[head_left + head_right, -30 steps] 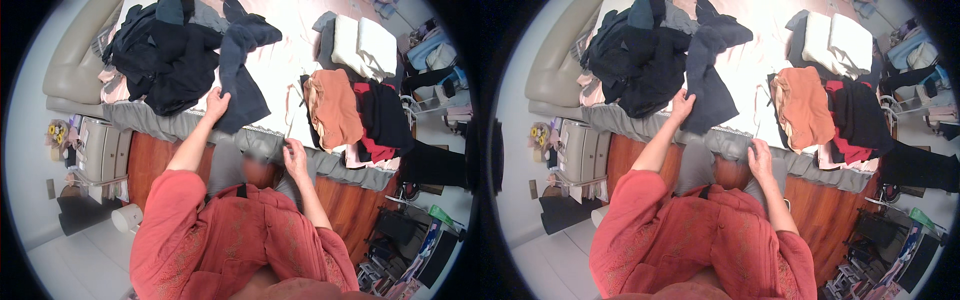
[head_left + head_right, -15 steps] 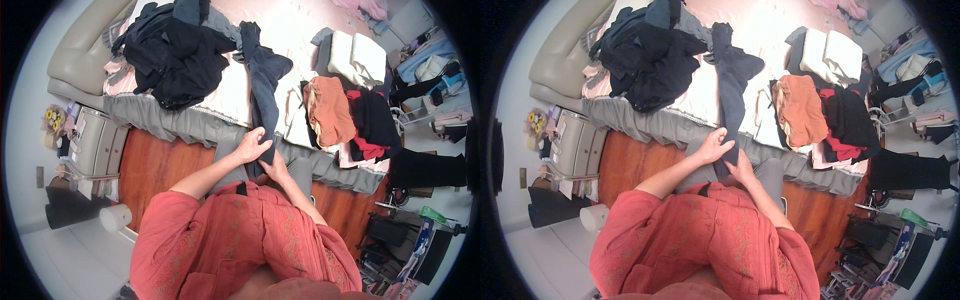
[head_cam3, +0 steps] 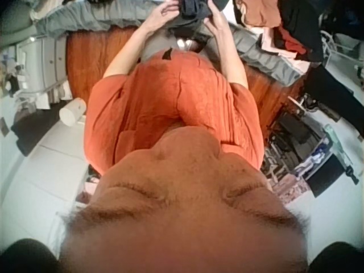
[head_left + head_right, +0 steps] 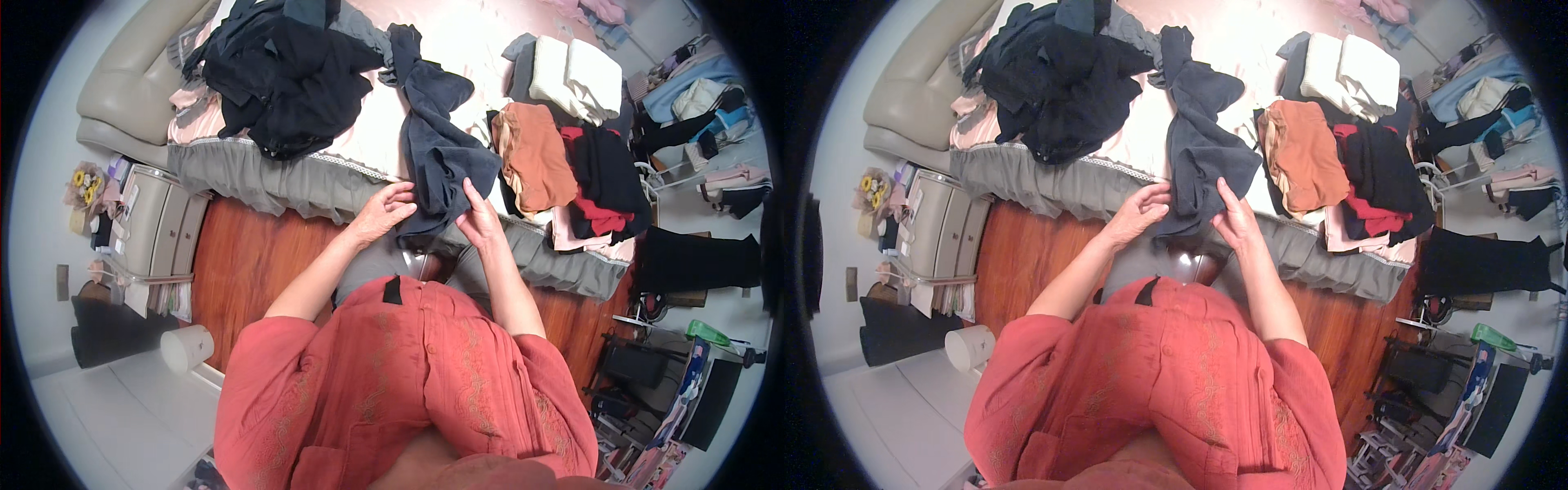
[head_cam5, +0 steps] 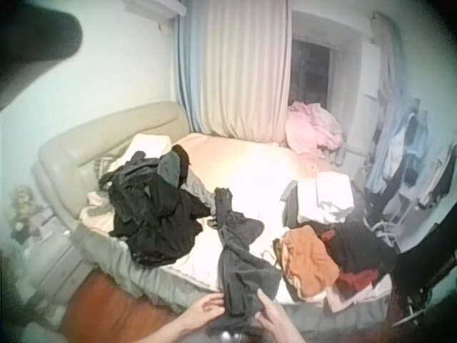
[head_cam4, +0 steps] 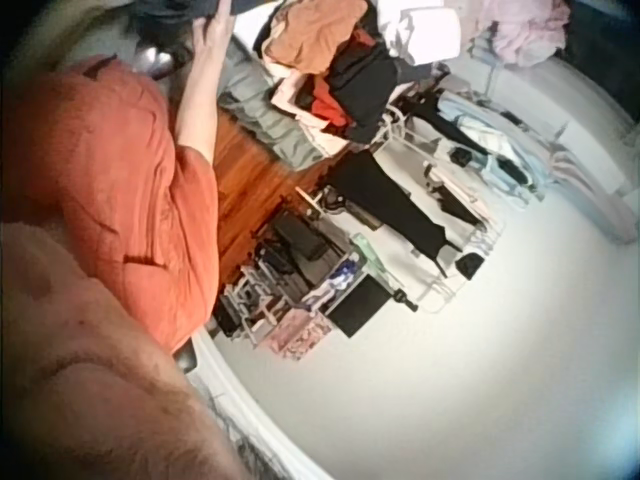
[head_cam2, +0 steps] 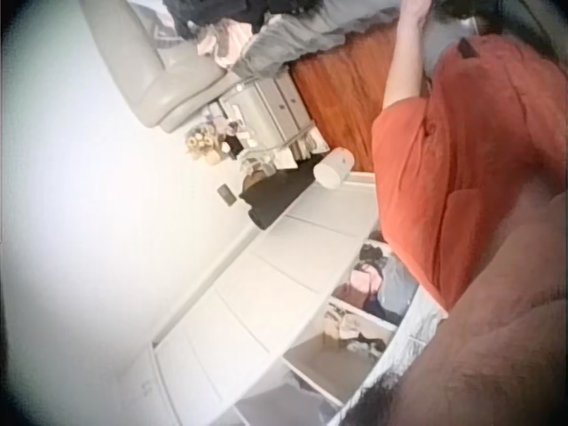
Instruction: The person folds clothes by hand, including a brown top, a pair of blue trousers, and a pair of black trousers, placing each folded item on a bed.
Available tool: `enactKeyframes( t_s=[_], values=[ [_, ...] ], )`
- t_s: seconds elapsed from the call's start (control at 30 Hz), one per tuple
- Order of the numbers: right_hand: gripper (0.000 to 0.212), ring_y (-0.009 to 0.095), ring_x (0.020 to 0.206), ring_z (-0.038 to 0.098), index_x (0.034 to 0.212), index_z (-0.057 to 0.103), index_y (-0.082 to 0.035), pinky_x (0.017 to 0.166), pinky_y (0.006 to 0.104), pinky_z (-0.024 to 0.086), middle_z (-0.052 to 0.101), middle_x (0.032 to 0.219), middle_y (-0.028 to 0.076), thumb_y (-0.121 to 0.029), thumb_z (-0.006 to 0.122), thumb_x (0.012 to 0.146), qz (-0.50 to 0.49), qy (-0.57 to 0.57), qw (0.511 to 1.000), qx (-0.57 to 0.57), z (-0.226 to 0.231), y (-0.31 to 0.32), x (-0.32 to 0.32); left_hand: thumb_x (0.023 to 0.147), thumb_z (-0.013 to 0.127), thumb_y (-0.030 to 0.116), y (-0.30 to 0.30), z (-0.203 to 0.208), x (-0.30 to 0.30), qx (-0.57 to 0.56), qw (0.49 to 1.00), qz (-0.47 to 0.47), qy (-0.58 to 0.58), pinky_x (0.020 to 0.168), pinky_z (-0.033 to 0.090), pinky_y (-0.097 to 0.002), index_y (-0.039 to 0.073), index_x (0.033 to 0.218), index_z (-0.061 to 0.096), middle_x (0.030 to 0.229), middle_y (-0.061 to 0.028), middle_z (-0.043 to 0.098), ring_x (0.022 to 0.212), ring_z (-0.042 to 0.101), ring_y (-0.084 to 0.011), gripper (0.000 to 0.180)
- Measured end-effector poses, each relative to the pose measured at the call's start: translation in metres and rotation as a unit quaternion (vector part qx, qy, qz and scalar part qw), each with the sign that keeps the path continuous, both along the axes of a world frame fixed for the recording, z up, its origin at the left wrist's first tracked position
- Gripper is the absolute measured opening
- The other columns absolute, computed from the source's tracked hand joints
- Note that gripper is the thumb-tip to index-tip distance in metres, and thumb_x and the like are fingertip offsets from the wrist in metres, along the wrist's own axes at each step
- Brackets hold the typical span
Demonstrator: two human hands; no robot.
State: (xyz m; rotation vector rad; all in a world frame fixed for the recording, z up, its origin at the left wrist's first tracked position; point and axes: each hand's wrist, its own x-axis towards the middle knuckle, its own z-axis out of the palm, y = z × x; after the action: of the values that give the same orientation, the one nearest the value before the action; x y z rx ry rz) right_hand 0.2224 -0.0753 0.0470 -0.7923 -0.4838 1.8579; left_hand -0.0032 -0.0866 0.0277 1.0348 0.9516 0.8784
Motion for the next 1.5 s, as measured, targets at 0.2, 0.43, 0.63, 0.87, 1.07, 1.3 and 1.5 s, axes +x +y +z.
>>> enactKeyframes(
  t_s=[0.2, 0.43, 0.63, 0.87, 1.07, 1.3, 1.5],
  values=[
    [0.047, 0.026, 0.113, 0.059, 0.133, 0.046, -0.005, 0.092, 0.0474, 0.051, 0.057, 0.129, 0.011, -0.027, 0.061, 0.094, 0.006, 0.015, 0.999, -0.033, -0.024, -0.014, -0.004, 0.088, 0.07, 0.026, -0.004, 0.007, 0.012, 0.049, 0.998, -0.047, -0.015, 0.097, 0.044, -0.0329, 0.001, 0.14, 0.038, 0.133, -0.0092, 0.05, 0.118, 0.051, -0.0169, 0.066],
    [0.051, 0.026, 0.11, 0.061, 0.134, 0.041, -0.004, 0.087, 0.0461, 0.056, 0.056, 0.126, 0.011, -0.025, 0.063, 0.093, 0.044, -0.036, 0.997, -0.051, -0.046, -0.038, -0.016, 0.092, 0.061, 0.017, -0.01, -0.011, 0.021, -0.076, 0.997, 0.033, 0.007, 0.088, 0.049, -0.0271, -0.001, 0.122, 0.053, 0.113, -0.0086, 0.064, 0.099, 0.062, -0.0149, 0.036],
    [0.032, 0.018, 0.083, 0.068, 0.115, 0.057, -0.005, 0.062, 0.0326, 0.058, 0.067, 0.102, 0.007, -0.026, 0.064, 0.093, 0.082, -0.08, 0.99, -0.088, -0.061, -0.052, -0.031, 0.091, 0.06, 0.013, -0.014, -0.035, 0.002, -0.128, 0.988, 0.081, 0.035, 0.083, 0.05, -0.0263, -0.002, 0.113, 0.06, 0.105, -0.0084, 0.067, 0.092, 0.063, -0.0135, 0.026],
    [0.041, 0.021, 0.086, 0.068, 0.12, 0.053, -0.004, 0.068, 0.0372, 0.059, 0.066, 0.105, 0.01, -0.028, 0.066, 0.091, 0.075, -0.1, 0.985, -0.116, -0.069, -0.055, -0.039, 0.092, 0.06, 0.016, -0.016, -0.04, -0.001, -0.121, 0.987, 0.081, 0.068, 0.08, 0.05, -0.0264, -0.002, 0.111, 0.061, 0.103, -0.0079, 0.068, 0.09, 0.063, -0.0136, 0.027],
    [0.049, 0.024, 0.094, 0.067, 0.129, 0.045, -0.005, 0.074, 0.0414, 0.06, 0.061, 0.115, 0.012, -0.029, 0.065, 0.091, 0.11, -0.131, 0.978, -0.122, -0.085, -0.054, -0.029, 0.087, 0.067, 0.015, -0.019, -0.05, 0.003, -0.106, 0.988, 0.089, 0.063, 0.083, 0.05, -0.0272, -0.005, 0.114, 0.059, 0.106, -0.0102, 0.067, 0.093, 0.064, -0.0148, 0.034],
    [0.046, 0.025, 0.092, 0.067, 0.126, 0.047, -0.006, 0.071, 0.0428, 0.06, 0.062, 0.113, 0.012, -0.03, 0.065, 0.091, 0.1, -0.126, 0.976, -0.146, -0.082, -0.051, -0.031, 0.084, 0.067, 0.011, -0.018, -0.044, -0.001, -0.093, 0.993, 0.051, 0.057, 0.068, 0.05, -0.0237, -0.001, 0.101, 0.062, 0.092, -0.0037, 0.067, 0.078, 0.062, -0.0097, 0.022],
    [0.074, 0.024, 0.076, 0.066, 0.136, 0.03, 0.001, 0.061, 0.0379, 0.06, 0.06, 0.097, 0.015, -0.036, 0.07, 0.087, 0.069, -0.261, 0.955, -0.12, -0.078, -0.044, -0.028, 0.081, 0.062, 0.01, -0.015, -0.044, -0.001, -0.05, 0.995, 0.059, 0.055, 0.065, 0.048, -0.0228, 0.0, 0.092, 0.065, 0.084, -0.0014, 0.065, 0.073, 0.06, -0.0077, 0.015]
  ],
)
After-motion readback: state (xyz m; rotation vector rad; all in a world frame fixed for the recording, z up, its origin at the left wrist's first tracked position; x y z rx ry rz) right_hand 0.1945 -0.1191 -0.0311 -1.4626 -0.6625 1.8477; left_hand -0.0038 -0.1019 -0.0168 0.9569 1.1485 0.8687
